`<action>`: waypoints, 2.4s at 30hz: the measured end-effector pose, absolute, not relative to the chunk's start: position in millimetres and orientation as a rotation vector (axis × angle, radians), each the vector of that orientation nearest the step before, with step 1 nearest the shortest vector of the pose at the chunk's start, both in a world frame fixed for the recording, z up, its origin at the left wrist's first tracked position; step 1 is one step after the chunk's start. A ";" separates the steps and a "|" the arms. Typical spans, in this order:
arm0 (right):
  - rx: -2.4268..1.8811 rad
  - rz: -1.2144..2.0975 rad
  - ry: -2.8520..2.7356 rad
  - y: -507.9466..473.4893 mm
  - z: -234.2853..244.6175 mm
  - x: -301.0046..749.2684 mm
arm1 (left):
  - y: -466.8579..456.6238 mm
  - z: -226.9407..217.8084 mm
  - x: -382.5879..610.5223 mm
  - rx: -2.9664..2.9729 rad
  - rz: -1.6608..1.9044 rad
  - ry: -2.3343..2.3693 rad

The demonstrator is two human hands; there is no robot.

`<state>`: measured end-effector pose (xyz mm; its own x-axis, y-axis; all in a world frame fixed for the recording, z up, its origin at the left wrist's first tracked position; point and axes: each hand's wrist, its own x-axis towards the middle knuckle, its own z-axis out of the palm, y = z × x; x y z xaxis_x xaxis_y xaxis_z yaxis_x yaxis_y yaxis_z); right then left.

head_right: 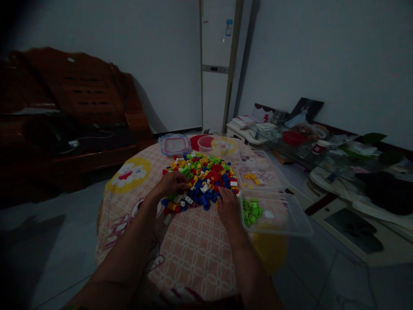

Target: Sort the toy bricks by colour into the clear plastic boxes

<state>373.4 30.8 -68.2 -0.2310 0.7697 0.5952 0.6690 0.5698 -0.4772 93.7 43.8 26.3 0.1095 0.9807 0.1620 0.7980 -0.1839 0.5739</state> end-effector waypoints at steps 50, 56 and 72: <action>-1.151 0.138 -1.969 34.6 -72.0 375.7 | -30.1 35.8 74.6 1.984 0.310 1.928; -1.152 0.146 -1.949 33.3 -70.9 375.4 | -26.4 23.6 88.3 2.004 0.426 2.002; -1.138 0.165 -1.940 31.6 -70.3 374.0 | 10.4 32.9 97.0 1.319 1.039 1.369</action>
<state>374.0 31.6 -70.3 -0.2164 0.7651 0.6064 0.6520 0.5756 -0.4936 97.0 10.4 32.9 0.0177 0.9976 -0.0676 0.2036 0.0626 0.9771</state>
